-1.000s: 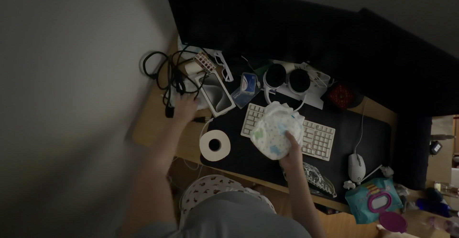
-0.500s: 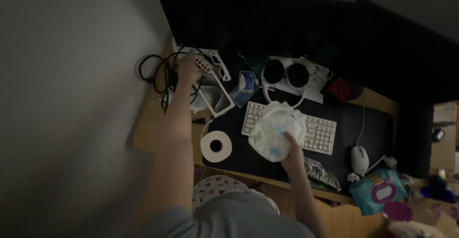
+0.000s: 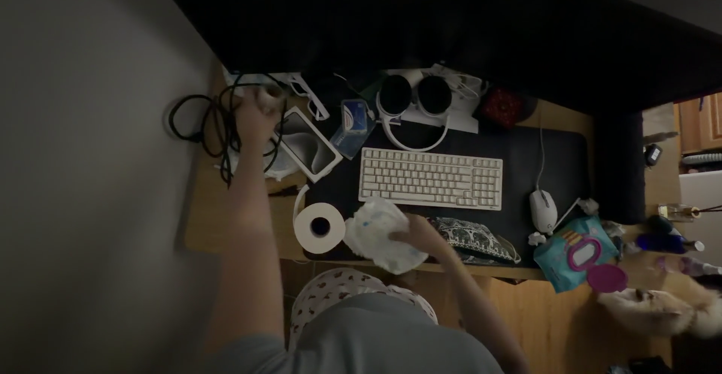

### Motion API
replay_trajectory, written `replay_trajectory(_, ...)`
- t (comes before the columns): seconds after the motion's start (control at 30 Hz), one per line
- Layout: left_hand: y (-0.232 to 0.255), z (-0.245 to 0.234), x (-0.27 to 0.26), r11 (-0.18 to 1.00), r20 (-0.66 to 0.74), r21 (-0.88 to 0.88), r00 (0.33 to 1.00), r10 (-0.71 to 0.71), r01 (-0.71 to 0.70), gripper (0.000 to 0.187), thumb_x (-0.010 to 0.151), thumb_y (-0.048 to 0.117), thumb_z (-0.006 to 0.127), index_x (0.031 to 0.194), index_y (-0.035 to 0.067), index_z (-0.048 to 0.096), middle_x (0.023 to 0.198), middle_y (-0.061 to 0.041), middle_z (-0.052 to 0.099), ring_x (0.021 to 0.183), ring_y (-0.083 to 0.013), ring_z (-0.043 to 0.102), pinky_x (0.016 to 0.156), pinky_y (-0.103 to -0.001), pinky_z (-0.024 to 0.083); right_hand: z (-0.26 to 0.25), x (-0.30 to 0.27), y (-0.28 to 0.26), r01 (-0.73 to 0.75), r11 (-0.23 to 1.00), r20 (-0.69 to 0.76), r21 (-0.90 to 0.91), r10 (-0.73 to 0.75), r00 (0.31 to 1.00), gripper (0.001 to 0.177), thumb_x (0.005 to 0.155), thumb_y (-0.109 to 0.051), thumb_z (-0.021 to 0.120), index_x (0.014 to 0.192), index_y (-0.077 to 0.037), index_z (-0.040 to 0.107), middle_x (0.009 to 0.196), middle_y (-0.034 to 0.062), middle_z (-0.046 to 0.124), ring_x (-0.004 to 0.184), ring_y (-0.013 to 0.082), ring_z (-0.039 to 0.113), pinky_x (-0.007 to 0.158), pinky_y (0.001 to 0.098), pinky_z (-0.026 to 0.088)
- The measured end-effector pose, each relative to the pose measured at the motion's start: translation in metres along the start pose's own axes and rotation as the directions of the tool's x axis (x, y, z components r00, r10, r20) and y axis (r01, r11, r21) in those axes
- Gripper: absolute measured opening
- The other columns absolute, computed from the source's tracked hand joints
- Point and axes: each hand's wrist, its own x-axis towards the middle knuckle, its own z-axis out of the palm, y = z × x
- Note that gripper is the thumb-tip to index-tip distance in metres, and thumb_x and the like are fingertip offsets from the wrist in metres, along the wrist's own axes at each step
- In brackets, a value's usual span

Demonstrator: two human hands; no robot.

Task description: The person organizes various items on a desk, including moving a piece of clothing, handling diapers, picking up a lint roller, untangling cables, and rearranging a headset and small boxes.

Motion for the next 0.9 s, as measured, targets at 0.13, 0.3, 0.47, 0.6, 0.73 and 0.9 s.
replay_trajectory(0.13, 0.04, -0.021, -0.02, 0.893, -0.181, -0.385, 0.968, 0.175, -0.234, 0.066, 0.089, 0.03, 0.083, 0.138, 0.002, 0.049, 0.121, -0.019, 0.071, 0.106, -0.0286, 0.071, 0.088, -0.041, 0.061, 0.007, 0.012, -0.019, 0.366, 0.91, -0.349, -0.195, -0.413, 0.841, 0.083, 0.078, -0.023, 0.087, 0.147, -0.003, 0.046, 0.14, 0.0218, 0.058, 0.126, 0.035, 0.059, 0.101, 0.0459, 0.054)
replay_trajectory(0.3, 0.109, -0.028, -0.059, 0.571, 0.377, -0.748, 0.925, -0.055, 0.339, 0.06, 0.093, 0.044, 0.072, 0.137, 0.007, 0.056, 0.121, -0.013, 0.069, 0.107, -0.0236, 0.069, 0.089, -0.038, 0.058, -0.026, 0.013, -0.071, 0.475, 0.845, -0.506, 0.245, -0.307, 0.806, 0.065, 0.097, -0.025, 0.07, 0.153, -0.005, 0.043, 0.155, 0.016, 0.051, 0.143, 0.0299, 0.05, 0.113, 0.045, 0.047)
replay_trajectory(0.47, 0.159, 0.007, -0.109, 0.488, 0.61, -0.741, 0.766, 0.201, 0.462, 0.062, 0.095, 0.044, 0.073, 0.137, -0.001, 0.063, 0.126, -0.016, 0.07, 0.111, -0.024, 0.069, 0.091, -0.036, 0.058, -0.071, 0.007, -0.118, 0.645, 0.699, -0.595, 0.311, -0.386, 0.705, 0.061, 0.105, -0.028, 0.066, 0.155, -0.003, 0.041, 0.15, 0.0184, 0.054, 0.135, 0.027, 0.058, 0.107, 0.0403, 0.051)
replay_trajectory(0.6, 0.197, 0.027, -0.156, 0.67, 0.582, -0.716, 0.696, 0.42, 0.195, 0.061, 0.092, 0.034, 0.077, 0.141, 0.003, 0.058, 0.133, -0.011, 0.067, 0.118, -0.0202, 0.065, 0.097, -0.034, 0.054, -0.096, -0.013, -0.12, 0.569, 0.718, -0.606, 0.402, -0.257, 0.753, 0.053, 0.094, -0.021, 0.075, 0.136, -0.004, 0.049, 0.116, 0.0119, 0.062, 0.1, 0.021, 0.064, 0.078, 0.0355, 0.059)
replay_trajectory(0.73, 0.236, 0.044, -0.201, 0.769, 0.316, -0.619, 0.847, 0.427, -0.157, 0.075, 0.082, 0.023, 0.083, 0.146, 0.002, 0.05, 0.128, -0.015, 0.068, 0.114, -0.0254, 0.069, 0.095, -0.038, 0.057, -0.105, -0.041, -0.084, 0.612, 0.72, -0.723, 0.328, -0.226, 0.653, 0.02, 0.091, -0.007, 0.081, 0.092, 0.002, 0.063, 0.089, 0.008, 0.064, 0.079, 0.0189, 0.068, 0.07, 0.0332, 0.059)
replay_trajectory(0.9, 0.27, 0.064, -0.216, 0.811, -0.144, -0.459, 0.931, 0.335, -0.363, 0.069, 0.081, 0.015, 0.09, 0.139, 0.004, 0.055, 0.131, -0.018, 0.067, 0.119, -0.0325, 0.068, 0.099, -0.042, 0.057, -0.099, -0.104, -0.015, 0.833, 0.324, -0.588, 0.449, -0.594, 0.548, 0.012, 0.094, 0.001, 0.071, 0.088, -0.003, 0.061, 0.096, 0.0049, 0.064, 0.089, 0.0165, 0.068, 0.08, 0.0326, 0.061)
